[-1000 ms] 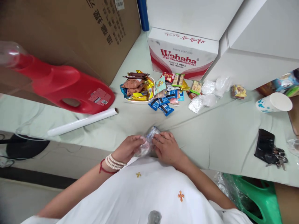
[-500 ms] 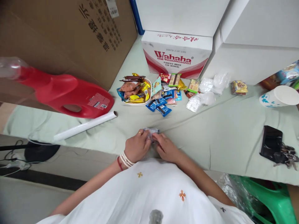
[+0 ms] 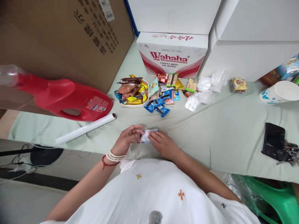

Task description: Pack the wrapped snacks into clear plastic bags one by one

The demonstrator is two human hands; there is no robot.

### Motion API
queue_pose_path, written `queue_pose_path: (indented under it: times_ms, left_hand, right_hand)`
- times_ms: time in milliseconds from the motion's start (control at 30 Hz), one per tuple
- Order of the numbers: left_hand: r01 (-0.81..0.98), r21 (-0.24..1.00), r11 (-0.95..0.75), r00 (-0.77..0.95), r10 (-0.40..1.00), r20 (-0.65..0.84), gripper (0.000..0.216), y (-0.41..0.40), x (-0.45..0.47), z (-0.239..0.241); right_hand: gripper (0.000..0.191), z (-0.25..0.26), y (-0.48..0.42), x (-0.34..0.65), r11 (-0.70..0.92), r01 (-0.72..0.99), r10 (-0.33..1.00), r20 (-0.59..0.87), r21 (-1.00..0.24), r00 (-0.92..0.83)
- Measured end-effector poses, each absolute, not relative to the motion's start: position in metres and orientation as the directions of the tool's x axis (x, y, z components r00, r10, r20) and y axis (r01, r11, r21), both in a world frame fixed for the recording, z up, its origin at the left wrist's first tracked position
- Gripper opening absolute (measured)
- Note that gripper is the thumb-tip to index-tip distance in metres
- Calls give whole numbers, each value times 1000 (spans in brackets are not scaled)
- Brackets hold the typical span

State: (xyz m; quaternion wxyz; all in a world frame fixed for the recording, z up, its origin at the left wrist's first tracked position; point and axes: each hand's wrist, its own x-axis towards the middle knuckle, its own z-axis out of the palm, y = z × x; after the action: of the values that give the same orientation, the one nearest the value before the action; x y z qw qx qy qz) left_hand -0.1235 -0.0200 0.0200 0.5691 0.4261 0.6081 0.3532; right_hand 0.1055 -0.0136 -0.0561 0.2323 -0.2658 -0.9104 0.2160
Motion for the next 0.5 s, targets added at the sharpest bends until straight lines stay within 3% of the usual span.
queue_pose_path:
  times_ms: [67, 133, 200, 300, 400, 500]
  left_hand:
    - [164, 940, 298, -127, 952, -279, 42, -21, -129, 18]
    - [284, 935, 212, -134, 974, -180, 43, -25, -130, 17]
    - [304, 941, 149, -18, 988, -151, 54, -28, -127, 15]
    - [147, 974, 174, 180, 963, -199, 66, -28, -116, 11]
    - [25, 944, 329, 225, 918, -326, 60, -20, -97, 3]
    - [8, 914, 406, 184, 898, -400, 62, -6, -73, -5]
  right_hand:
    - [46, -55, -14, 103, 742, 385, 617, 334, -550, -713]
    - [42, -51, -11, 100, 674, 366, 679, 342, -642, -650]
    - [37, -44, -7, 99, 524, 324, 782, 295, -788, -548]
    - [32, -38, -5, 99, 119, 158, 911, 45, -980, -410]
    - [40, -35, -8, 104, -225, -43, 910, -194, -973, -366]
    - [50, -33, -17, 118, -354, -167, 886, -272, -920, -374]
